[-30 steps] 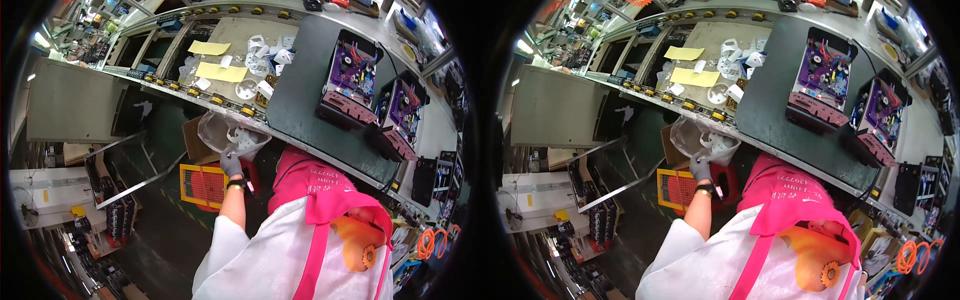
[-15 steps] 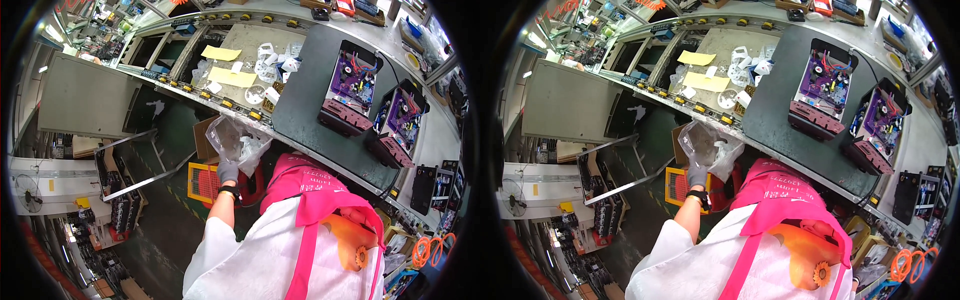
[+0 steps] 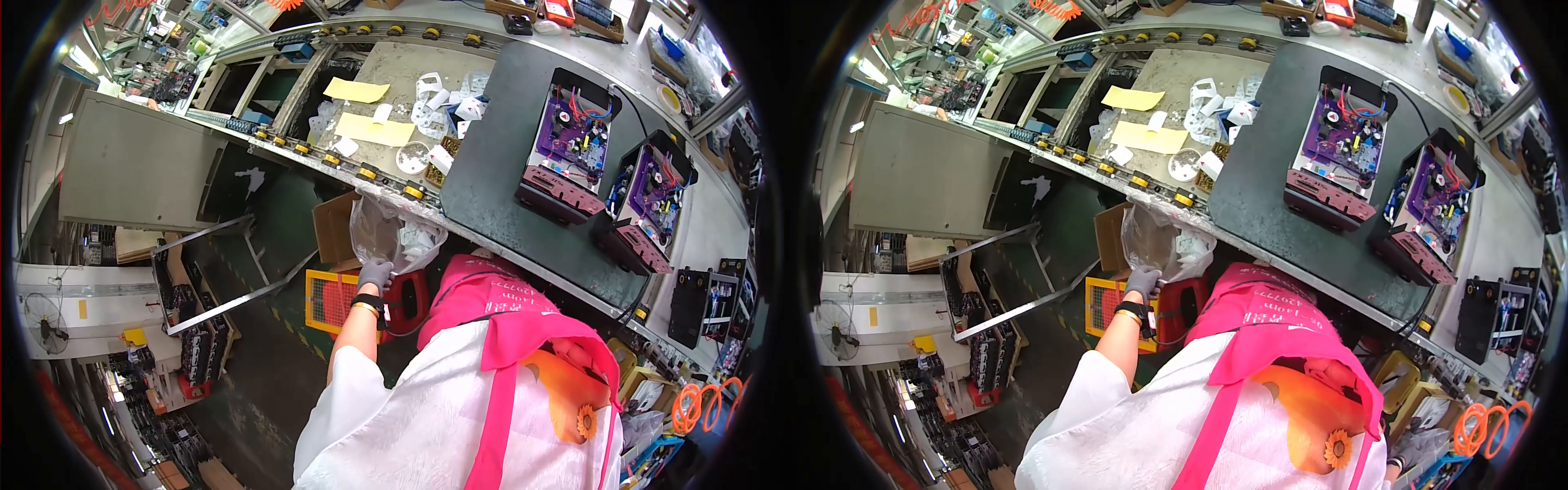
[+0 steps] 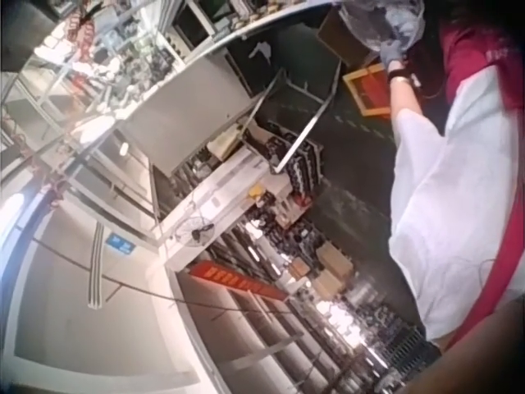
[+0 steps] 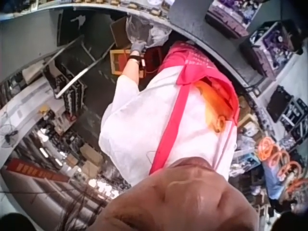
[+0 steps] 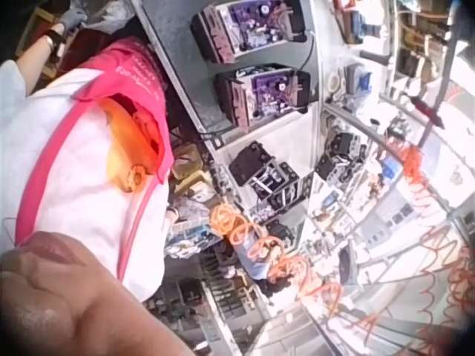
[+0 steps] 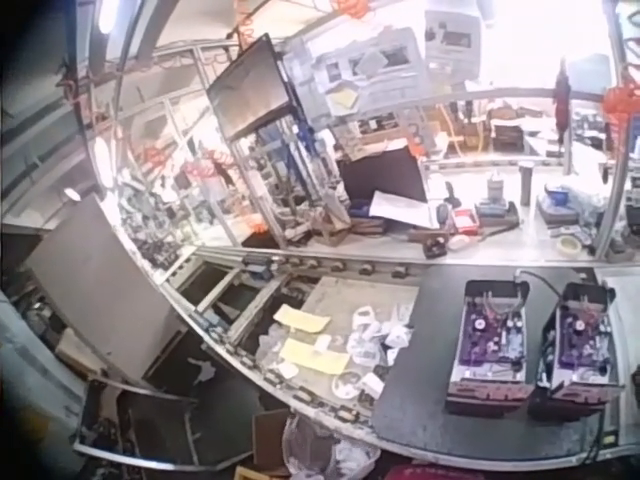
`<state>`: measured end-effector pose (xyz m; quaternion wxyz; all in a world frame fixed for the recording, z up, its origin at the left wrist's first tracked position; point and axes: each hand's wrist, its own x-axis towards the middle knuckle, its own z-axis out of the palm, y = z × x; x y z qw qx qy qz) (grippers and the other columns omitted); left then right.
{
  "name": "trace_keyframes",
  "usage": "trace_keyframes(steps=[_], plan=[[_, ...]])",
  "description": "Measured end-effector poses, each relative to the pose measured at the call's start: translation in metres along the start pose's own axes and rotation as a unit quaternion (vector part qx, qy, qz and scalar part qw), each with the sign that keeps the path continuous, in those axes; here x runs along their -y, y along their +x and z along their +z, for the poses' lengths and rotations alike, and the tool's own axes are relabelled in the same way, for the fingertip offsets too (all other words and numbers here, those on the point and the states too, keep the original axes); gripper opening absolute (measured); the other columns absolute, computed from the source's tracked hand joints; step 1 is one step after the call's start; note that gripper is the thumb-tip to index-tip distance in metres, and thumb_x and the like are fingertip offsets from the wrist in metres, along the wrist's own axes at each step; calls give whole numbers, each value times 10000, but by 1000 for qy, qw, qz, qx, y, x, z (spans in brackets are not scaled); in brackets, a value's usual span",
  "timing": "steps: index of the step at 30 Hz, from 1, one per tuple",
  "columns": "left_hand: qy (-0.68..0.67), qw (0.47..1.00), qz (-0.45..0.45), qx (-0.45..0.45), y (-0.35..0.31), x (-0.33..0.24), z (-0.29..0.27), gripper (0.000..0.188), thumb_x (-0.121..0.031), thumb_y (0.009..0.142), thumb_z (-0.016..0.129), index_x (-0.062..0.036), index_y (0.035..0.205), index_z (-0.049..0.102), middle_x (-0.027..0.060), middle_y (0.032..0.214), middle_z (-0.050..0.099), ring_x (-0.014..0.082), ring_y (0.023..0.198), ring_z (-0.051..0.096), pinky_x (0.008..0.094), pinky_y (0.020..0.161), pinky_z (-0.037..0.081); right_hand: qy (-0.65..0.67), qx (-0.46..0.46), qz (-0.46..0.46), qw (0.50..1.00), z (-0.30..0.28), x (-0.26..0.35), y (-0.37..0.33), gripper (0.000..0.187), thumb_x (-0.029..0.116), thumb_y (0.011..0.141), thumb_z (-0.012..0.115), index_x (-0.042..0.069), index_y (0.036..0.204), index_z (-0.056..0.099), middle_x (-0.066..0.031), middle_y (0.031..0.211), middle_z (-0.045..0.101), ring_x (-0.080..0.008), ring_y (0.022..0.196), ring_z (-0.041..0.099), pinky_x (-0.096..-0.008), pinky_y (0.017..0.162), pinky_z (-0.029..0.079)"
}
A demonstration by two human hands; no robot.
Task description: Assembling components and a front panel onto an electronic inverter chassis on a factory assembly line.
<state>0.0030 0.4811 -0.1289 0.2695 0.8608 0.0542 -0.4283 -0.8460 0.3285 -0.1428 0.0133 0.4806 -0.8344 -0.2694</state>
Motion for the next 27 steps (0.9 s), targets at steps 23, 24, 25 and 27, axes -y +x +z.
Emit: trace_keyframes(steps=[23,24,25,27], plan=[[60,672,190,713,-255,-249,174,295,-218,964,560,-24,1186,552,82,950,658,140,799,656,264,737,545,370,-280,247,851,86,-116,-27,343,137,937,519,69,1268,578,-119,1209,622,-250,1018,612,-302,861,487],[30,663,142,734,-260,-250,188,286,-211,968,549,-23,1183,551,83,946,657,144,788,657,269,738,549,473,-260,300,787,85,-117,-36,329,155,946,514,65,1258,573,-117,1160,638,-240,936,630,-305,785,504],[2,653,87,752,-263,-248,202,277,-205,971,539,-23,1180,549,84,942,655,149,776,659,275,738,552,566,-202,393,696,76,-113,-47,318,173,956,509,60,1247,568,-115,1112,654,-231,854,648,-309,708,521],[-63,664,-12,745,-268,-237,227,234,-198,969,527,-47,1146,552,77,956,657,177,812,664,338,777,566,724,-373,356,459,40,-80,-74,357,231,984,488,50,1290,519,-116,1013,674,-224,777,657,-328,624,520]])
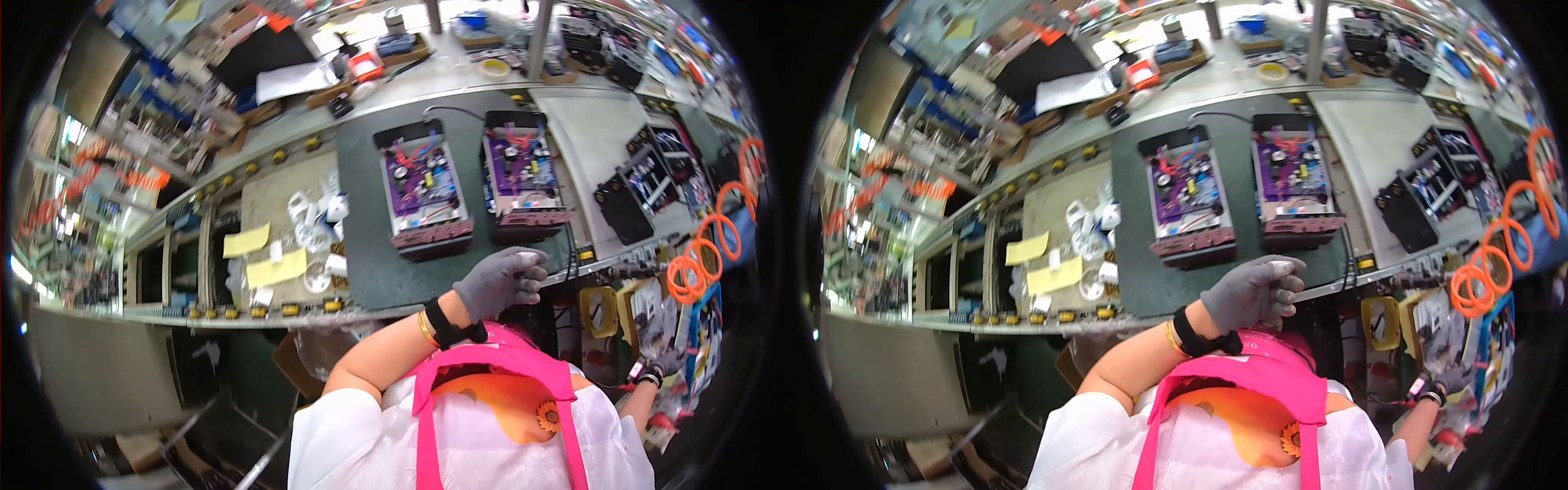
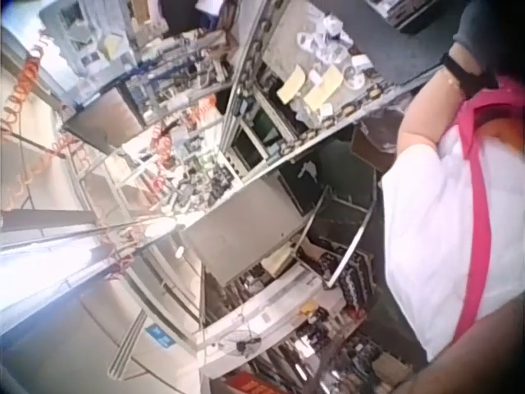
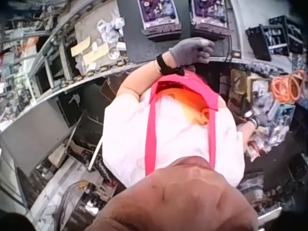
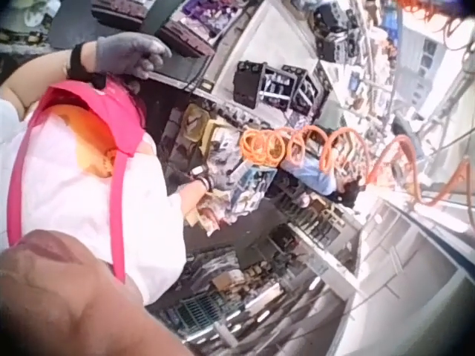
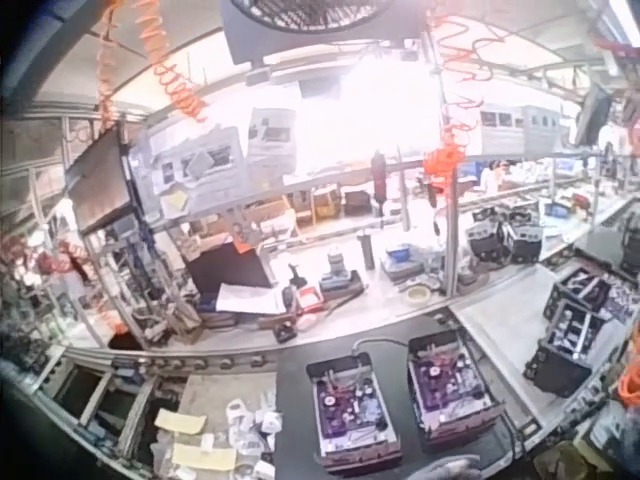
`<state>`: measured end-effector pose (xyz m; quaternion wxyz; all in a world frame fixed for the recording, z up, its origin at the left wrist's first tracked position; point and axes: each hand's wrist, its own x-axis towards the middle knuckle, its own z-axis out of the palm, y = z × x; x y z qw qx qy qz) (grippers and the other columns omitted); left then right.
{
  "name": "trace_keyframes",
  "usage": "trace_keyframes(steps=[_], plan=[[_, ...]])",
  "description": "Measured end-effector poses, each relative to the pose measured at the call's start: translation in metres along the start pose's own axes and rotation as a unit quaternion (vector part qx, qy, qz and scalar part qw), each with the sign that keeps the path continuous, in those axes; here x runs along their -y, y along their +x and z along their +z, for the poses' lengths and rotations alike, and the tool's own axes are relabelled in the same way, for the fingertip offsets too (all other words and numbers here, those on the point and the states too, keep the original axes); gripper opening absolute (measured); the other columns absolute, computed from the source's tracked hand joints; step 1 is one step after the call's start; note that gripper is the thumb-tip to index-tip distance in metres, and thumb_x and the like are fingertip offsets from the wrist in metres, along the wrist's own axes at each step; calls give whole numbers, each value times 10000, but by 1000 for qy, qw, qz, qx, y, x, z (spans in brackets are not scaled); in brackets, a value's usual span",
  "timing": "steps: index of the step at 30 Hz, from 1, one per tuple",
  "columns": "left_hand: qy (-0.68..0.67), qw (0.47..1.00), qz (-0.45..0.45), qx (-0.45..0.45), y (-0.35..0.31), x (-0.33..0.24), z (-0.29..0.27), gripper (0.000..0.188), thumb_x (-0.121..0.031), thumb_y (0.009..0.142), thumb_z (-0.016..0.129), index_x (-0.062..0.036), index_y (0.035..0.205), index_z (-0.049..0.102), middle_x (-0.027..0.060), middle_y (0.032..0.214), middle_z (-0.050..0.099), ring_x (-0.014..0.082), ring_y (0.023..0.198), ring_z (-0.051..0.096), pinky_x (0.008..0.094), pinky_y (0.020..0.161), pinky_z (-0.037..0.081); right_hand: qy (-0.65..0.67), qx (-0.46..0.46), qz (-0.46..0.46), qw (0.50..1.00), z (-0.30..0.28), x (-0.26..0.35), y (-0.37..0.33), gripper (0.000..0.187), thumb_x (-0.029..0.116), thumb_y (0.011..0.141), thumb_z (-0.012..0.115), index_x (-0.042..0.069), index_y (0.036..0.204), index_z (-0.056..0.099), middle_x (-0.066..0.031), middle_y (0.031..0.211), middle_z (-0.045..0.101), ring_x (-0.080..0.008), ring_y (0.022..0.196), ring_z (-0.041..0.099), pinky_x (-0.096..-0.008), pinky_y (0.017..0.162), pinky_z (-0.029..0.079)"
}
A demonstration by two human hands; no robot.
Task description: Assembling components and a front panel onto an electronic inverter chassis on a factory assembly line.
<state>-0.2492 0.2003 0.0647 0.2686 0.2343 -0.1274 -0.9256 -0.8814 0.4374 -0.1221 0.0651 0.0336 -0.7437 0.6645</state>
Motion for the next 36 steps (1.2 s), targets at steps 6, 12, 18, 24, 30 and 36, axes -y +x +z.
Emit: trace_keyframes(steps=[6,12,18,24,30,36], plan=[[-119,980,-116,-110,69,50,3,229,-264,951,552,-74,1080,558,94,1012,652,246,1005,617,439,916,525,-53,343,-102,932,75,145,-276,180,166,961,531,43,1059,618,-54,980,594,-176,854,571,-309,782,466],[-169,976,-43,134,93,69,-22,473,-476,976,420,-49,1130,552,112,1132,590,233,1061,556,354,1009,405,72,547,-421,720,151,256,-428,151,96,787,689,57,930,664,-99,854,647,-298,795,615,-368,737,490],[-281,951,-1,132,81,63,-40,497,-501,962,405,-88,1227,486,88,1130,588,213,1089,542,379,1051,380,65,554,-434,707,160,257,-441,280,86,774,711,18,1039,653,-103,943,657,-237,833,614,-333,777,491],[493,835,232,-81,89,65,-62,358,-78,856,607,-75,1186,467,25,1009,574,129,936,564,262,846,475,145,613,-170,757,177,242,-452,308,10,785,684,6,1086,616,-101,1098,652,-136,872,601,-264,783,487],[-166,971,-17,-174,121,59,-83,62,-136,917,562,-110,901,507,-20,726,478,85,596,457,207,498,401,104,526,-245,808,202,243,-424,230,46,755,740,57,952,623,-25,921,569,-75,748,514,-222,671,446],[-236,942,-4,-237,160,55,-101,170,-203,951,528,-93,821,523,-44,609,400,79,482,372,212,428,333,137,595,-114,784,223,242,-391,252,27,753,747,50,971,622,11,948,507,-55,787,488,-196,690,410]])
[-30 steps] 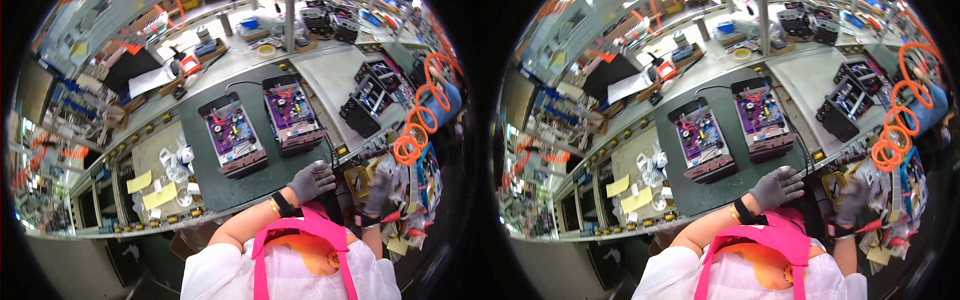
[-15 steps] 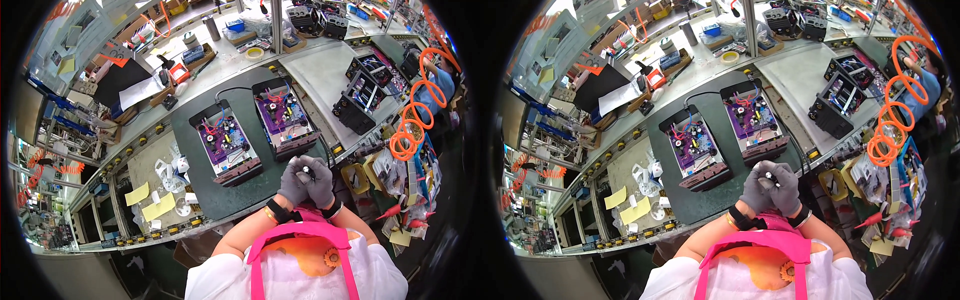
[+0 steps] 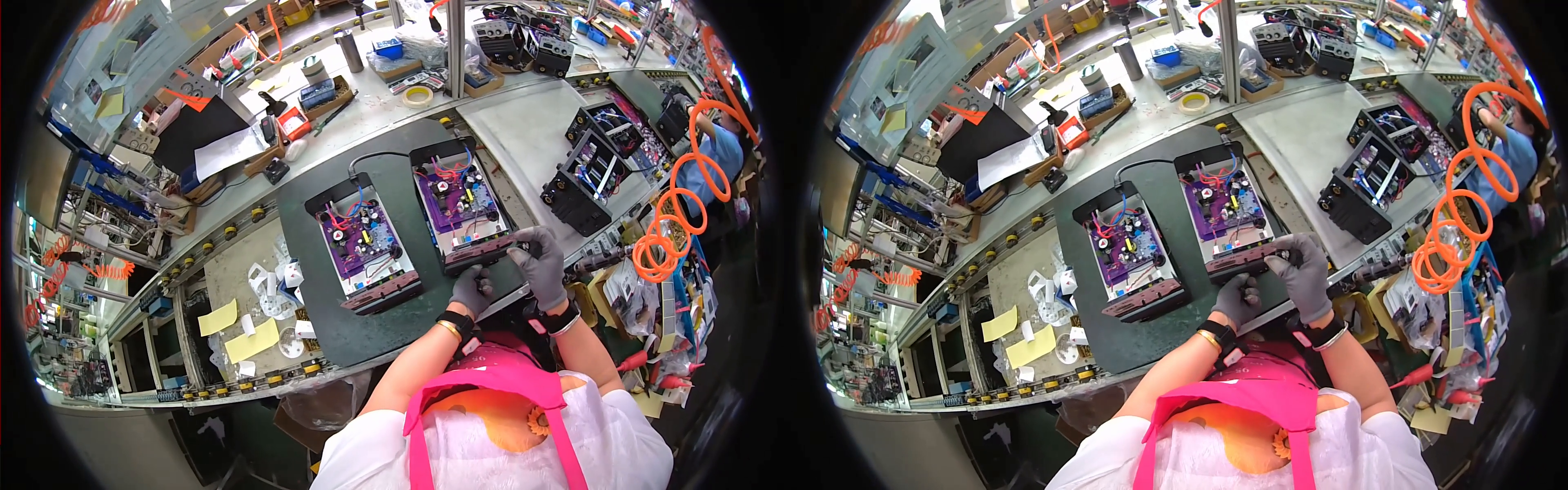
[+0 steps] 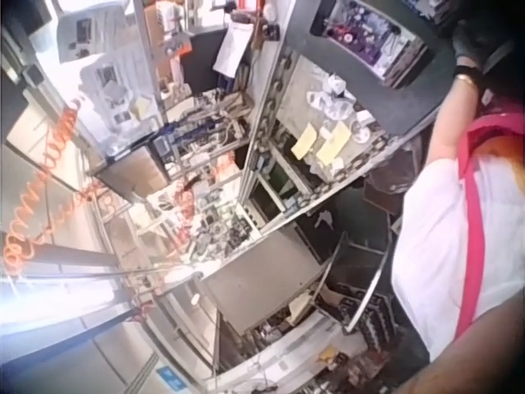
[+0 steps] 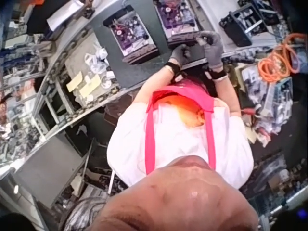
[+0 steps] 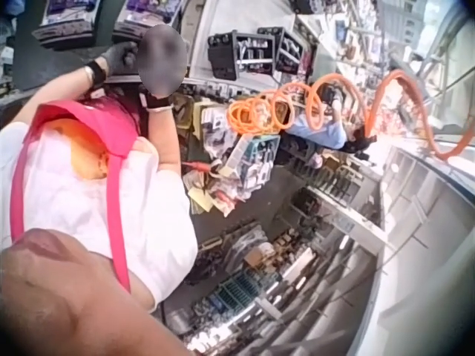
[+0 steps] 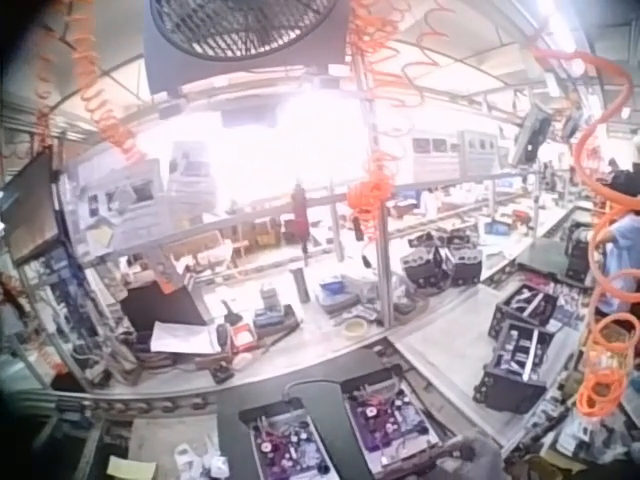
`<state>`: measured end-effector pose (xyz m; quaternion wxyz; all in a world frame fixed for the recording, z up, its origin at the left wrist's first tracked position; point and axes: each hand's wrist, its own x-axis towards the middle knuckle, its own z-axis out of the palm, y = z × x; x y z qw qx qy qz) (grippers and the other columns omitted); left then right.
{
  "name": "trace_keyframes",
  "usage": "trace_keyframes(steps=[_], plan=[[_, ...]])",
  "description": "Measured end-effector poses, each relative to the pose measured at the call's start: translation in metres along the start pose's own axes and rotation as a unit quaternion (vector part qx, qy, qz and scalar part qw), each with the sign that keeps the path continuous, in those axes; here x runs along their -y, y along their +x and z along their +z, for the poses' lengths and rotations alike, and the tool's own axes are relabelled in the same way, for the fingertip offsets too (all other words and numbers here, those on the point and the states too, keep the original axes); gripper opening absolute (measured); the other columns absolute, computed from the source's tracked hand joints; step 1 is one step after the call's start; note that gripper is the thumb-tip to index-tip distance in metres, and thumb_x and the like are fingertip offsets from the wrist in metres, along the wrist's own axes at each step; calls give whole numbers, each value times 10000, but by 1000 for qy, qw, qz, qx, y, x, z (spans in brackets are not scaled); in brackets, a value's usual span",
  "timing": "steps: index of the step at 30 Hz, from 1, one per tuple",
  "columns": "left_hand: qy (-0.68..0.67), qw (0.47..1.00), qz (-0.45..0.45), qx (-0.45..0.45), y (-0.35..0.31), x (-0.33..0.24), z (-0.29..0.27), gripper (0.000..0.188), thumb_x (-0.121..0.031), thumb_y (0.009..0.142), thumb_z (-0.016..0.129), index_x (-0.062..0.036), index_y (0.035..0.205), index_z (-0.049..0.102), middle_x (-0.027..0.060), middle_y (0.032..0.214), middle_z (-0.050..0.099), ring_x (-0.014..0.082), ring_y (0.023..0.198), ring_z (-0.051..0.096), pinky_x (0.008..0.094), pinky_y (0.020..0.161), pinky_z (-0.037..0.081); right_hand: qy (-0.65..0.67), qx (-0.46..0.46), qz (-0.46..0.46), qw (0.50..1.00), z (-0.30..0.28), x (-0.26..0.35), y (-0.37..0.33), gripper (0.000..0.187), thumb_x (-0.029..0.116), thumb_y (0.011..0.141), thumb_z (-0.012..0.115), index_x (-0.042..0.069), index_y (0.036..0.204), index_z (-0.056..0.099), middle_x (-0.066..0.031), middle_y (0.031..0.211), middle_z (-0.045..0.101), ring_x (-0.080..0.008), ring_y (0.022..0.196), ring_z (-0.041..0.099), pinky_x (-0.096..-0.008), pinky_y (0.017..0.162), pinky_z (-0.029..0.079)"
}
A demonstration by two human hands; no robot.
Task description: Assembling components and a front panel onto an electronic inverter chassis on a factory assembly line.
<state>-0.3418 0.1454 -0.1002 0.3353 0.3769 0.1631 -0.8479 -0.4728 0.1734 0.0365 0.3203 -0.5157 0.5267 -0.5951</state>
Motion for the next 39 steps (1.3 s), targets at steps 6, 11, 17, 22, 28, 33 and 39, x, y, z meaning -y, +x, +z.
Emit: trace_keyframes(steps=[6,11,17,22,28,33,39], plan=[[-19,998,-23,51,-6,4,4,150,-162,931,545,-77,811,514,-27,609,408,85,499,382,218,439,336,-111,55,-20,992,-15,7,27,257,-8,730,737,31,968,646,-23,968,551,-97,819,565,-233,719,476],[-4,995,24,95,-57,-25,28,64,-118,920,572,-115,905,510,9,729,503,89,534,404,207,438,342,-189,102,-111,970,-19,18,69,306,-22,726,723,19,1021,655,-63,981,580,-143,788,602,-253,708,497],[130,971,118,162,-82,-59,76,60,-145,941,569,-146,996,545,19,775,538,96,567,435,220,449,358,-164,132,-152,966,6,22,128,326,-78,727,683,17,1038,663,-107,892,611,-203,836,653,-291,739,533],[165,958,154,177,-79,-71,91,76,-172,942,583,-147,1004,549,18,786,555,95,569,438,228,460,362,-244,170,-225,928,22,18,165,285,-36,750,656,27,1028,661,-156,954,611,-336,855,628,-369,764,518],[167,959,158,168,-76,-72,91,80,-185,945,585,-140,1002,551,14,780,569,94,578,450,233,477,372,-275,209,-243,907,33,16,186,264,-25,755,651,31,1013,660,-161,944,614,-344,863,627,-385,760,516],[168,957,168,168,-76,-72,92,81,-187,947,584,-141,1007,554,11,779,576,97,593,470,235,487,382,-292,238,-241,895,35,18,190,252,1,747,667,36,996,658,-156,965,618,-348,856,624,-393,748,518],[177,955,170,168,-76,-74,92,86,-186,946,584,-137,1012,557,11,783,581,101,600,484,238,490,391,-345,237,-271,867,40,21,187,228,39,749,673,43,976,650,-145,944,612,-351,848,623,-411,735,524]])
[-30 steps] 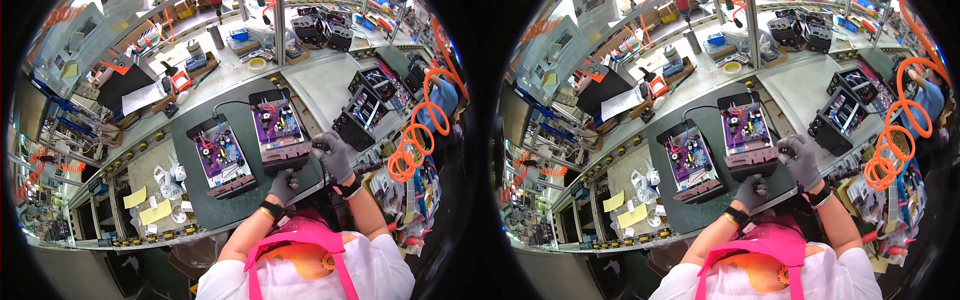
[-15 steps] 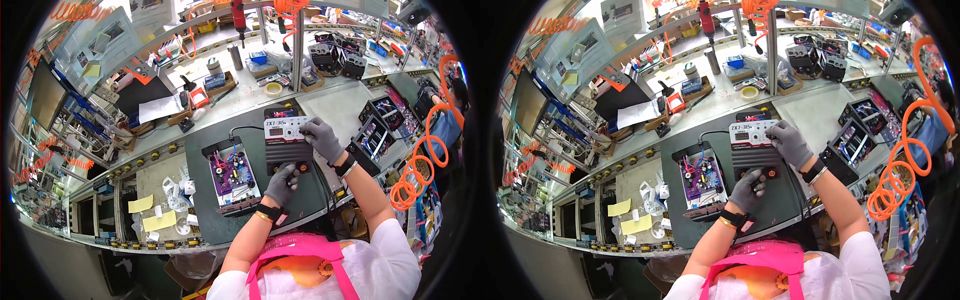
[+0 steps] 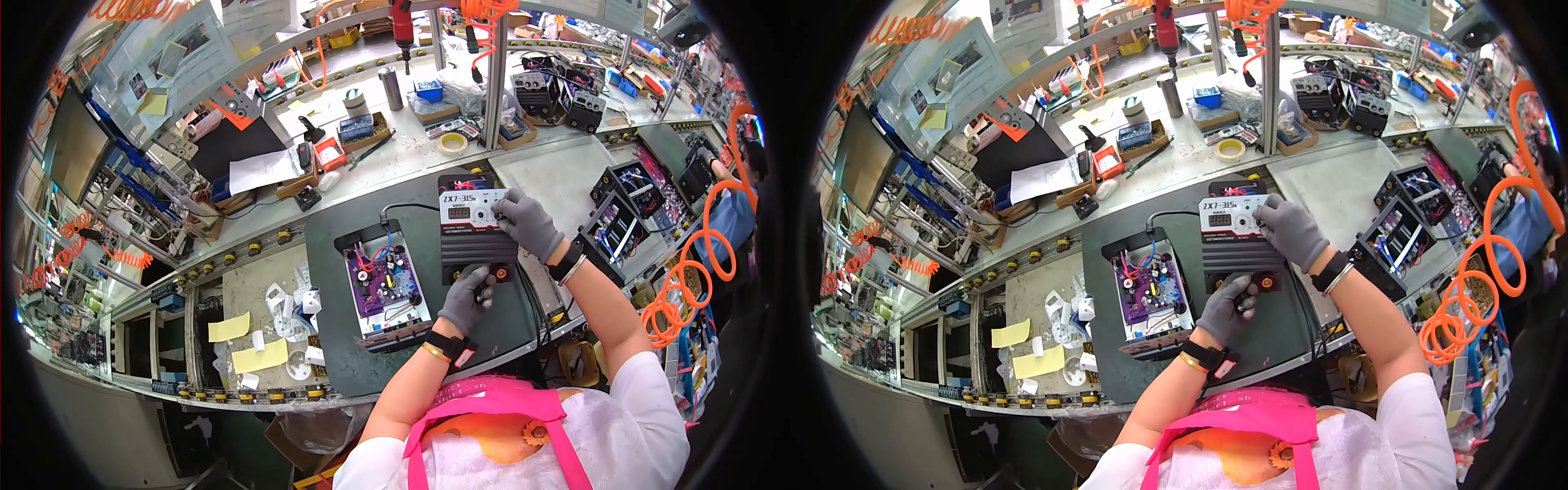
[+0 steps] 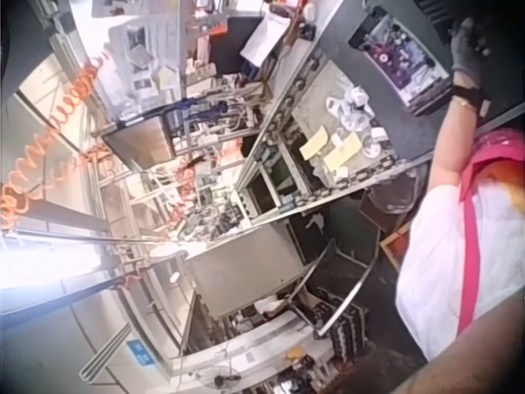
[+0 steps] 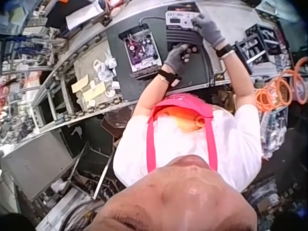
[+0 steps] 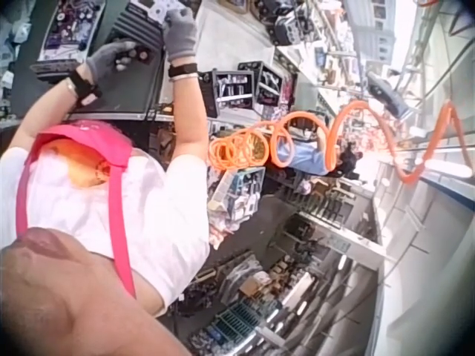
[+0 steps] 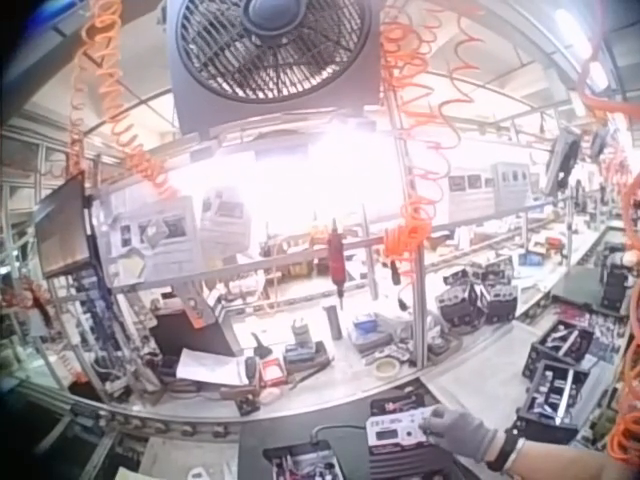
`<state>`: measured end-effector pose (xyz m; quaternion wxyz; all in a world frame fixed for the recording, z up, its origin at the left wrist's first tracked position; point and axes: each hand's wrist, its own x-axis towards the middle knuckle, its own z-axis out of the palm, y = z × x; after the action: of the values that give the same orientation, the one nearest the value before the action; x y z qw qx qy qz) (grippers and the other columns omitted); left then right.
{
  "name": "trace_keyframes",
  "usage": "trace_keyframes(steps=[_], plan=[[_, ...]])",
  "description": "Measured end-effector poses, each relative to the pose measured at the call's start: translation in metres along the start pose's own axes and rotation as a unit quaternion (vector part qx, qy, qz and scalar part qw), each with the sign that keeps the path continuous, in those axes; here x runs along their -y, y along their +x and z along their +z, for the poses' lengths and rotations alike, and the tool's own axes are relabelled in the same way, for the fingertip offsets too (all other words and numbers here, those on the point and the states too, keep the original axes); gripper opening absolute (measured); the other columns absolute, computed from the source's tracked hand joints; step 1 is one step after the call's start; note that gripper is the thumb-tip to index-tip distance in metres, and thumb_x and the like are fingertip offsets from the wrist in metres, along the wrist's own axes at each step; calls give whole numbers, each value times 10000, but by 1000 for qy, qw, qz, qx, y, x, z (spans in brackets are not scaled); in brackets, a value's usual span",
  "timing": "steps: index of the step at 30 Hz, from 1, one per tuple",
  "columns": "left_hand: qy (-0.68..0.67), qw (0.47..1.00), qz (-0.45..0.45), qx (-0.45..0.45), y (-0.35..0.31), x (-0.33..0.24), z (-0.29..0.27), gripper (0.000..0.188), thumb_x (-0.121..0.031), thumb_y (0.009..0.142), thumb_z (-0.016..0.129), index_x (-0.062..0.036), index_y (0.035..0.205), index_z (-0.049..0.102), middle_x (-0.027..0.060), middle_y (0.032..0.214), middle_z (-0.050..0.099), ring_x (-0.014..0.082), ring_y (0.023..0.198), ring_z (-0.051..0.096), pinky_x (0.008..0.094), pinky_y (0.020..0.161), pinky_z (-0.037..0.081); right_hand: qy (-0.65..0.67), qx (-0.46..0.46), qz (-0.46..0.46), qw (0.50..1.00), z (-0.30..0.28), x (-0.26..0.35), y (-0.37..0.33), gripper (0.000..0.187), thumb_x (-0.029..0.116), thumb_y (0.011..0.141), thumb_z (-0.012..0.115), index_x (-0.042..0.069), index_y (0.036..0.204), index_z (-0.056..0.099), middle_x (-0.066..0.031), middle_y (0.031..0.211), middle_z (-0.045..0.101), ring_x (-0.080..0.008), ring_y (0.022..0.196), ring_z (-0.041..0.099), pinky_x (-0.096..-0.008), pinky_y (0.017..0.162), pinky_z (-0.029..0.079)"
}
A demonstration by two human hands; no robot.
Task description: Assembling components and a front panel onto an electronic inverter chassis on a factory assembly line.
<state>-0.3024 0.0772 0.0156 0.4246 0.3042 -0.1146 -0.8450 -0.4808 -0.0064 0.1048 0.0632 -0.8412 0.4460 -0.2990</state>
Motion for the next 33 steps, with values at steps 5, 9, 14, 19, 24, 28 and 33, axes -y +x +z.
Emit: trace_keyframes(steps=[5,9,14,19,24,28,33], plan=[[7,1000,2,-3,1,-1,0,95,-185,946,584,-134,1023,563,11,783,582,102,601,488,236,483,386,-29,-22,5,999,6,3,0,235,43,744,675,43,977,649,-146,933,606,-357,823,619,-417,730,524],[-1,1000,-6,-13,1,-2,0,95,-185,948,582,-130,1024,566,12,781,581,105,597,485,236,480,383,43,-70,1,997,6,-4,-5,260,4,743,664,36,1000,647,-130,901,613,-295,777,641,-367,716,533],[1,1000,-3,-7,2,-4,1,132,-178,950,573,-122,1069,572,12,786,575,104,604,477,233,488,380,543,-234,313,743,-8,-22,-36,255,34,847,598,10,1101,588,-83,927,627,-167,782,645,-276,658,544],[4,1000,-4,-8,3,-7,4,158,-168,952,566,-105,1097,574,12,793,573,100,608,467,233,494,379,688,-162,358,610,-5,-45,-60,188,87,896,571,29,1074,580,-62,880,623,-135,762,620,-236,586,499],[-4,1000,-6,-13,2,-8,5,152,-170,956,564,-89,1084,570,15,792,575,97,603,462,232,495,376,510,-92,322,792,16,-61,-61,186,105,891,627,31,1061,640,-29,853,645,-57,664,574,-203,531,461],[-1,1000,-8,-16,3,-7,4,150,-171,954,569,-83,1075,571,19,788,581,98,596,459,233,494,375,451,-49,310,835,23,-67,-62,169,59,851,678,21,1015,690,-16,764,656,-35,549,534,-195,476,438],[-6,1000,-9,-14,6,-7,0,155,-181,941,588,-107,1076,574,20,794,590,107,594,479,242,474,385,458,-29,324,827,24,-73,-59,159,40,830,699,13,987,704,-4,705,648,-38,508,520,-198,470,438]])
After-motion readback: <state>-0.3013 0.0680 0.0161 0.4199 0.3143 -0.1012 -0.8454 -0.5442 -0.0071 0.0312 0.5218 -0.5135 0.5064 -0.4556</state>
